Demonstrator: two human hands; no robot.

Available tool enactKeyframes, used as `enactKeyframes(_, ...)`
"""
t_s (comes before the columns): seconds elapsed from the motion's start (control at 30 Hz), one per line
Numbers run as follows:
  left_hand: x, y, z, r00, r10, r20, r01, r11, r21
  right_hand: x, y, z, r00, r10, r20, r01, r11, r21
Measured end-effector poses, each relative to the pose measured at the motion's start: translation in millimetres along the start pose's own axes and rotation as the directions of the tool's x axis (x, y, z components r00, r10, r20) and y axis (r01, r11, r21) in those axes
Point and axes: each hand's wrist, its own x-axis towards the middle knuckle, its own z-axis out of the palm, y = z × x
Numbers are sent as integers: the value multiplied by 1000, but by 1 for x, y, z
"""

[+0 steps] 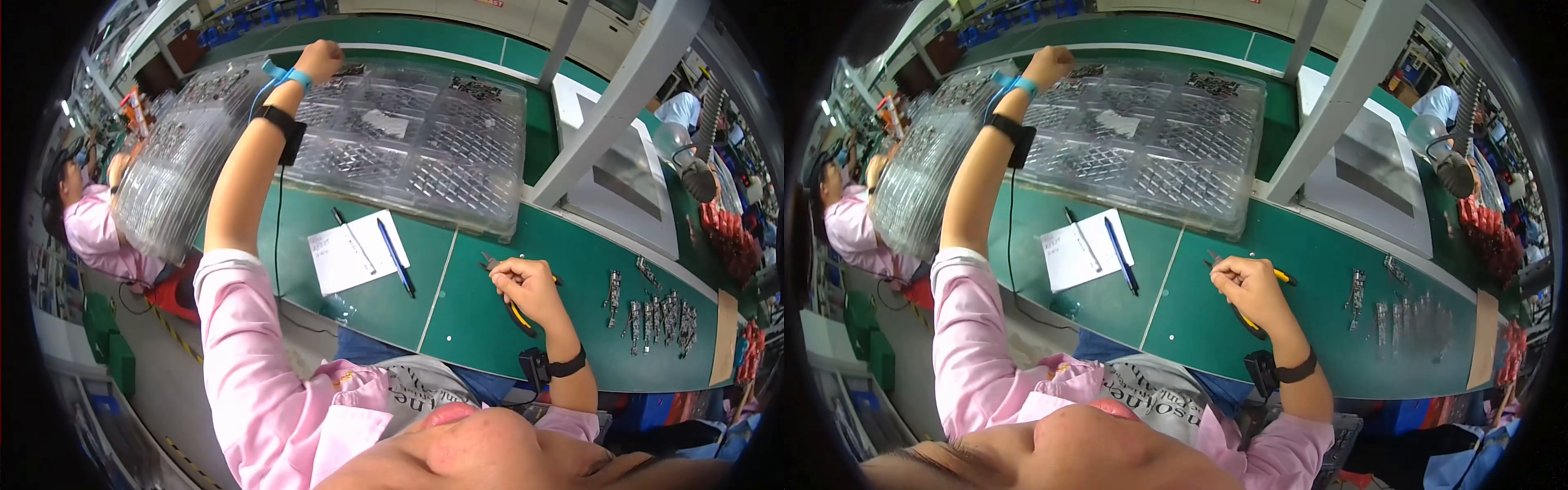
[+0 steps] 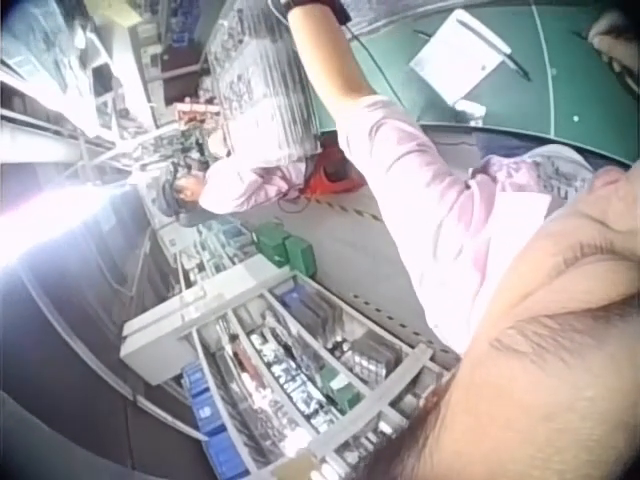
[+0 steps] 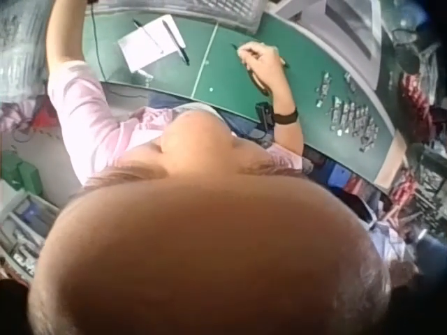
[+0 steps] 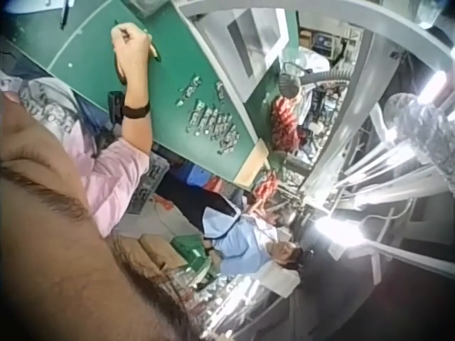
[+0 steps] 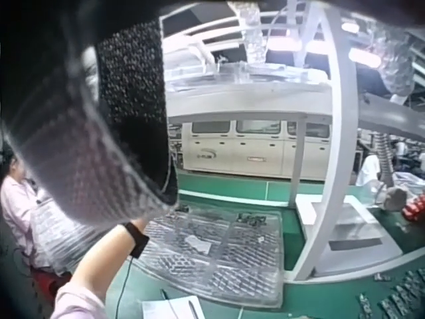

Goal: The person cuts a wire on a circuit board using shears, turns the board over, and places it on the table. They then move a plastic tray, pick up another circuit board, and turn it over by hand.

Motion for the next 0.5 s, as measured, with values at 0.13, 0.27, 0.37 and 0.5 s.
enactKeyframes(0.13, 35, -137, 35, 978, -187, 91, 103, 818, 566, 6, -5, 4, 984, -129, -123, 127, 992, -22)
enactKeyframes(0.27, 61, -121, 127, 936, 63, 347, -283, 722, 631, -7, -10, -5, 951, -118, -284, 87, 989, -118)
enactKeyframes(0.37, 51, -165, 99, 940, 6, 341, -253, 682, 686, -7, -18, -6, 915, -364, -174, 327, 922, -208)
enactKeyframes(0.5, 58, -166, 91, 916, 272, 293, -389, 429, 816, -9, -12, -4, 911, -378, -164, 341, 915, -218)
